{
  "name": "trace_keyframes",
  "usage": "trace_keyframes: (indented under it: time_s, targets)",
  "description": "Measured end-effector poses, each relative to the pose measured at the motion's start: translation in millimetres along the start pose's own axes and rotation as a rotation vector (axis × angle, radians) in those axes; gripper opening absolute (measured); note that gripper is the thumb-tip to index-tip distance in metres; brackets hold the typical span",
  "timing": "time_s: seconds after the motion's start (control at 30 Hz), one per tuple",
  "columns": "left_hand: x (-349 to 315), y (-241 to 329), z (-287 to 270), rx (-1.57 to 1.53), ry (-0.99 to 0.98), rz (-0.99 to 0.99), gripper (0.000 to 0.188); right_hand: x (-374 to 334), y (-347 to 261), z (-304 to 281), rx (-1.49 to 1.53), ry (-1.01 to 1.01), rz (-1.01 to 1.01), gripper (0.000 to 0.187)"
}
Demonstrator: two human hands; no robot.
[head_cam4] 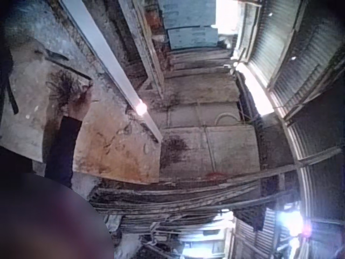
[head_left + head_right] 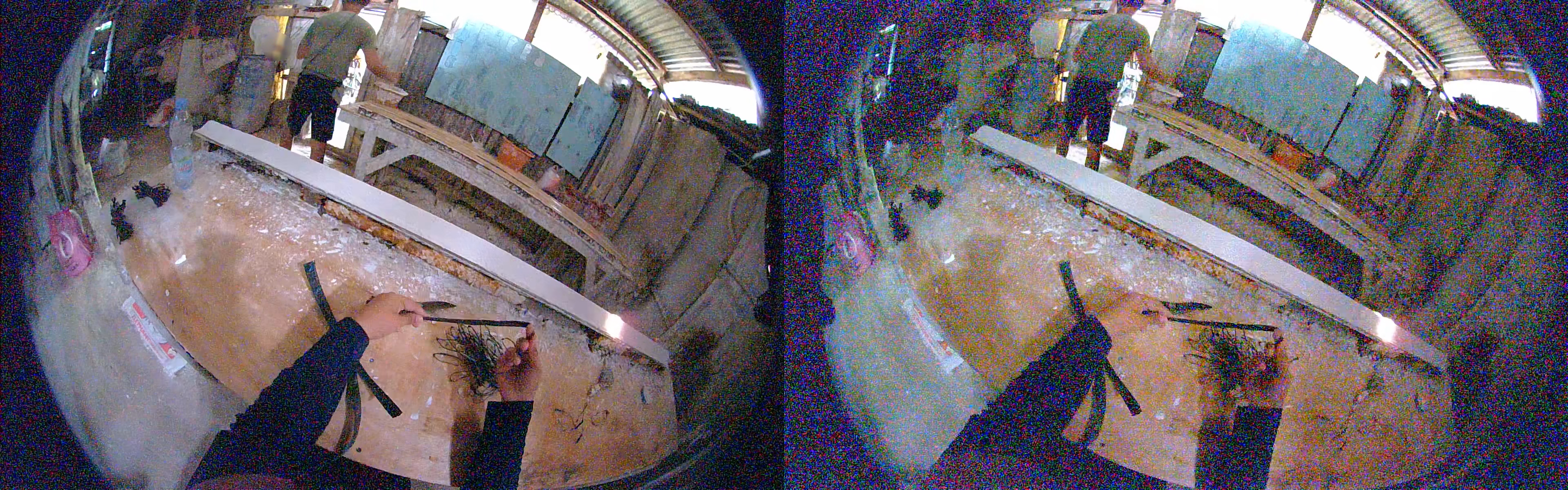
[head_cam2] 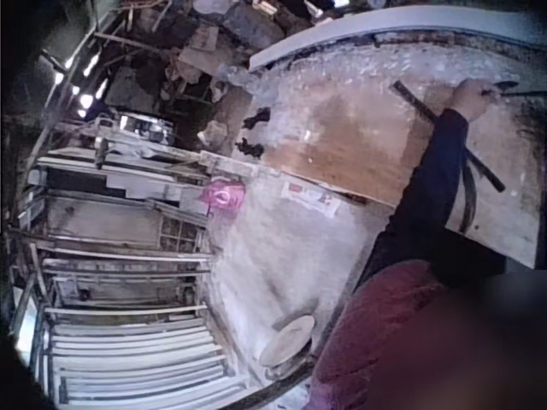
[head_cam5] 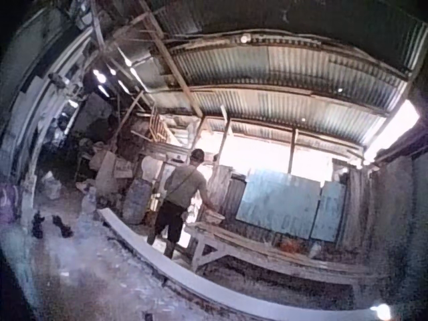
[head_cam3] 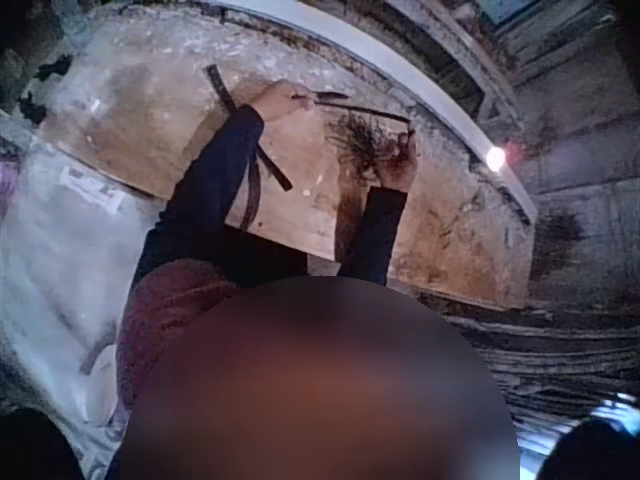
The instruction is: The person uses a knife to cut black cable strips into small pieces on a wooden workbench. The person repeatedly picks up strips, cuts them, and places the cut pieces into a growing pile on the table.
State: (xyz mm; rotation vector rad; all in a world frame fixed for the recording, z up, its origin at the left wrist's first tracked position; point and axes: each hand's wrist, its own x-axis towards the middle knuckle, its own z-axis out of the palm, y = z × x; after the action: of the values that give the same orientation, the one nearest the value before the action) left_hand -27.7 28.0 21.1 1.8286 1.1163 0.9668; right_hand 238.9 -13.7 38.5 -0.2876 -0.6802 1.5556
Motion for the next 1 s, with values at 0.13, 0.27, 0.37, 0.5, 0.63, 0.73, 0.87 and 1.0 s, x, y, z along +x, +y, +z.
trace_keyframes:
  time_s: [0.13,0.27,0.37,0.5,0.63,0.73,0.87,1.0]
  targets:
    - [1,-9,6,0.164,-0.026,0.009,0.019,0,3,7,-0.011,0.079,-0.137,0.033]
    - [4,-23,15,0.272,-0.041,0.038,0.019,-1,3,16,-0.105,0.054,-0.194,0.035]
    - [6,-25,22,0.211,-0.041,0.043,0.022,1,9,20,-0.190,0.091,-0.189,0.036]
    - [3,-7,34,-0.003,-0.024,0.096,0.029,-1,28,23,-0.381,0.172,-0.051,0.016]
    - [-5,16,39,-0.001,-0.020,0.037,0.030,-5,57,28,-0.428,0.065,0.083,0.005]
    - [-7,19,41,0.005,0.013,0.069,0.025,-6,64,29,-0.666,0.196,0.171,0.005]
    - [-4,13,45,-0.079,0.010,0.090,0.021,-4,66,23,-0.853,0.222,0.110,0.004]
    - [-5,12,46,-0.026,0.025,0.122,0.020,-2,66,16,-0.855,0.154,-0.009,0.008]
